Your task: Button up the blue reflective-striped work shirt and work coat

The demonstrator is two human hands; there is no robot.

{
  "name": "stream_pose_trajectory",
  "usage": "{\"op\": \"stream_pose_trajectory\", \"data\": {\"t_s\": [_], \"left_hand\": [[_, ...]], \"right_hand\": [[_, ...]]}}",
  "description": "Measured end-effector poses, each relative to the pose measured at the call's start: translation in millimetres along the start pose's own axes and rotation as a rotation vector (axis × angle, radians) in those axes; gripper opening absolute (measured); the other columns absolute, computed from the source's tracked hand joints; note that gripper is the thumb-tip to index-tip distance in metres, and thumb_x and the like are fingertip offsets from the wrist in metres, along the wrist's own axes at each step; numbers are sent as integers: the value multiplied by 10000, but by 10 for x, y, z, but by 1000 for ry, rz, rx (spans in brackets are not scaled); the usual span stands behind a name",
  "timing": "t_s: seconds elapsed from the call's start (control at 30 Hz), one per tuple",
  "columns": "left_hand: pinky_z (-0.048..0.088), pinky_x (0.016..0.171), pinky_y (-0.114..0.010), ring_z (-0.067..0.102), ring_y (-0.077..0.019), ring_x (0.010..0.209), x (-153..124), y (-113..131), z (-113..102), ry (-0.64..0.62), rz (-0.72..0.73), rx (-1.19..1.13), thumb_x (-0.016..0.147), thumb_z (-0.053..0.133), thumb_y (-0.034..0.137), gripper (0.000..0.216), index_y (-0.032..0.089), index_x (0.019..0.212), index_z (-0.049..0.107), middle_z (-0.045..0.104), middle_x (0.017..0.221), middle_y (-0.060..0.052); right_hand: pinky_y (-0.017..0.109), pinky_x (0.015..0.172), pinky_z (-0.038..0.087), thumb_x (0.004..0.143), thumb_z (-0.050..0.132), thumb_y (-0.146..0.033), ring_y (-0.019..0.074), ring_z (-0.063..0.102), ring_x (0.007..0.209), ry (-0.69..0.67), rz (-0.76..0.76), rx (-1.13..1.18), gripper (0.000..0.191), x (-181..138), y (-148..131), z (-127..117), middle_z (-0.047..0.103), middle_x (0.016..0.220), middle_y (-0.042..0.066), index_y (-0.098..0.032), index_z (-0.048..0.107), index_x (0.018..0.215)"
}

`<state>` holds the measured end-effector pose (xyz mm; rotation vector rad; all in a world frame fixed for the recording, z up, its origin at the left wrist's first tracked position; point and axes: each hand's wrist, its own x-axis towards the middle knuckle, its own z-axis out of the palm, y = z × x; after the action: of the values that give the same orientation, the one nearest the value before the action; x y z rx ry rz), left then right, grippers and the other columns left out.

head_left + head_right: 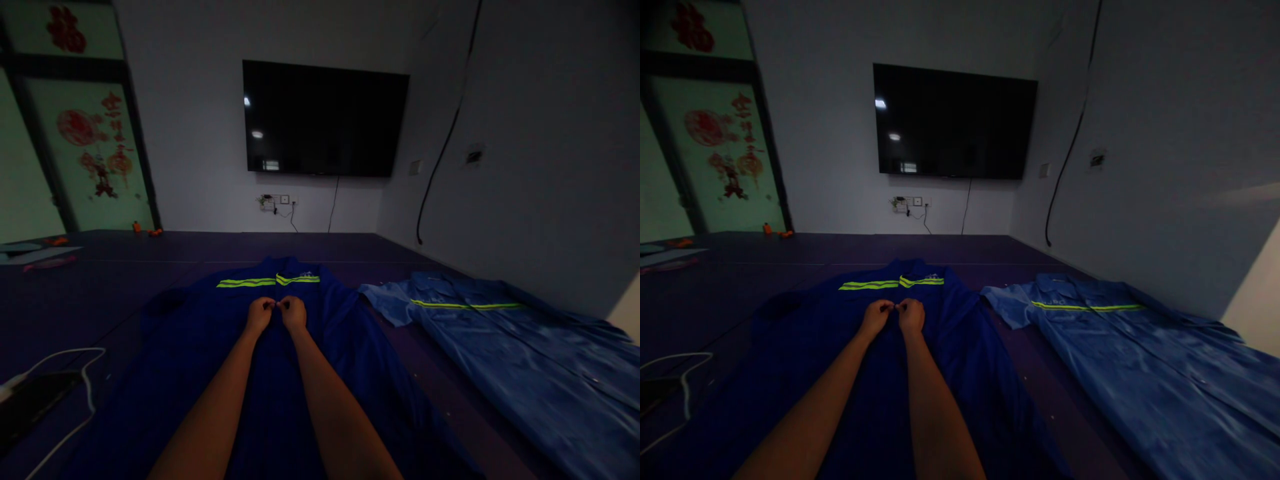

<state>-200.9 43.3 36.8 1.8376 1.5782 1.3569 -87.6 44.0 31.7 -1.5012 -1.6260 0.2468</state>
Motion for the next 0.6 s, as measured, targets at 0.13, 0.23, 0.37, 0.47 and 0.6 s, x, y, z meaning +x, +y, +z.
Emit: {"op": "stream_pose_trajectory", "data": {"t_s": [0.13,0.23,0.37,0.47,0.6], "left_hand": [[469,781,-272,624,-158,818,-6,6,13,-16,18,48,720,488,82,212,135,815,670,687,879,-74],[451,814,-265,611,-161,880,-7,6,26,-27,39,127,701,476,47,276,137,876,669,675,943,-85],[432,828,-268,595,-174,913,0,-2,28,-52,62,243,688,485,44,269,132,856,676,669,936,-98],[435,823,-263,597,-168,907,6,-13,18,-48,72,232,705,487,67,258,141,865,675,667,945,-91],[448,831,-263,605,-165,910,15,-27,13,-30,84,167,715,484,73,267,146,887,674,663,978,-83]], "right_hand": [[200,666,420,749,572,-221,140,623,741,-22,-30,13,119,4,15,14,693,781,30,-218,690,731],[202,695,427,730,575,-187,143,627,762,-25,-47,19,129,7,33,39,696,779,17,-233,695,719],[212,706,434,705,587,-169,151,628,779,-16,-53,13,134,9,47,62,697,770,5,-246,696,701],[222,716,438,698,601,-181,157,628,786,-2,-28,21,113,8,46,61,697,782,10,-239,697,715],[221,731,438,697,608,-186,152,626,786,4,-3,54,104,-5,35,40,694,795,11,-230,694,734]]}}
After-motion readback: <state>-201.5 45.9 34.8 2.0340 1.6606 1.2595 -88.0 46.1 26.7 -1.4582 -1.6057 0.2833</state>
